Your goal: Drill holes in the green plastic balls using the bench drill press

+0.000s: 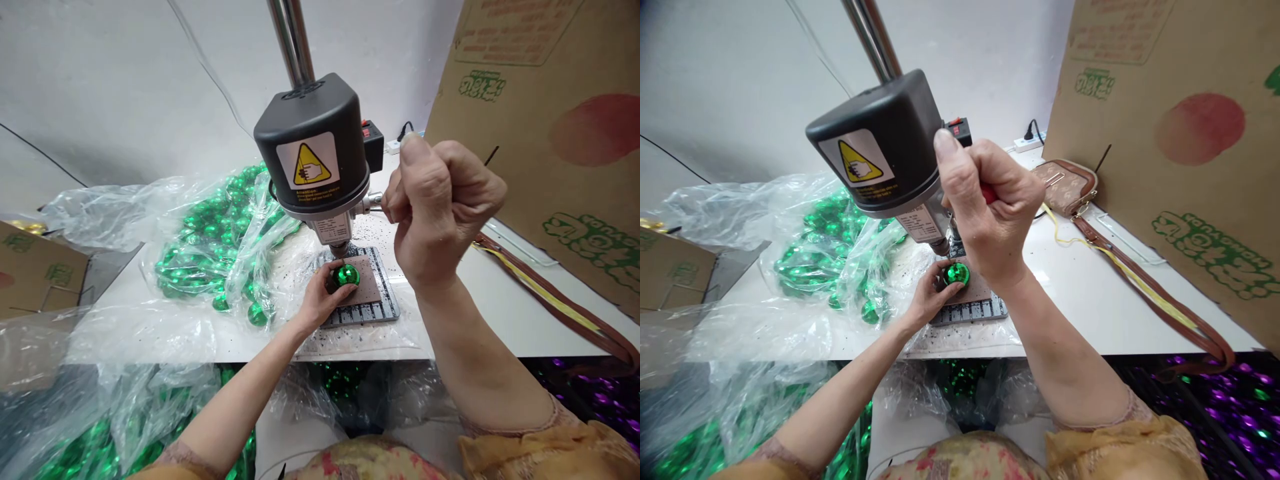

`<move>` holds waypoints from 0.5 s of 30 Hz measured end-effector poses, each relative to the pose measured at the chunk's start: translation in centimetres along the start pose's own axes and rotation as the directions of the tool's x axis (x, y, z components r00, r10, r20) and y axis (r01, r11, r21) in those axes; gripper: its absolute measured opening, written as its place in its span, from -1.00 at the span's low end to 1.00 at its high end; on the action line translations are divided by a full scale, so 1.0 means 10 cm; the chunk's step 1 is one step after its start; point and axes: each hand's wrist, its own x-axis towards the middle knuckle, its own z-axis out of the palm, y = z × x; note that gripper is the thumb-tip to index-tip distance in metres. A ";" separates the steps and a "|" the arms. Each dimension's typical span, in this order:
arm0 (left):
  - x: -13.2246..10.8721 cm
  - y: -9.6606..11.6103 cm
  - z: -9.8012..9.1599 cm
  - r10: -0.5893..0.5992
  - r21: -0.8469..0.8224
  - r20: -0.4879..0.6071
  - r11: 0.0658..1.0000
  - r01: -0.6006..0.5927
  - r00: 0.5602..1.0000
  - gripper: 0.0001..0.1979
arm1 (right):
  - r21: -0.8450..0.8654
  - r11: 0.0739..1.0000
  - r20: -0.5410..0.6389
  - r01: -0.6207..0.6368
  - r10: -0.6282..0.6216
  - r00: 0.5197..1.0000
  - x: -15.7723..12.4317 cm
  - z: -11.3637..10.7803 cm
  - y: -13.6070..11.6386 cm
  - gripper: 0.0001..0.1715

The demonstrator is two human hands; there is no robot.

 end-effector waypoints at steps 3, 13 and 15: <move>-0.02 0.01 0.03 0.042 0.102 -0.032 0.994 -0.039 0.999 -0.56 | -0.017 0.999 0.018 0.031 -0.031 0.999 0.00 -0.01 -0.01 -0.51; 0.02 -0.01 0.12 0.072 0.171 -0.066 0.983 -0.060 0.995 -0.59 | -0.003 1.000 0.030 -0.017 0.017 0.999 -0.01 -0.03 0.01 -0.49; 0.02 -0.02 0.12 0.080 0.165 -0.069 0.984 -0.067 0.994 -0.59 | 0.002 1.000 0.020 -0.030 0.030 0.999 -0.03 -0.03 0.00 -0.48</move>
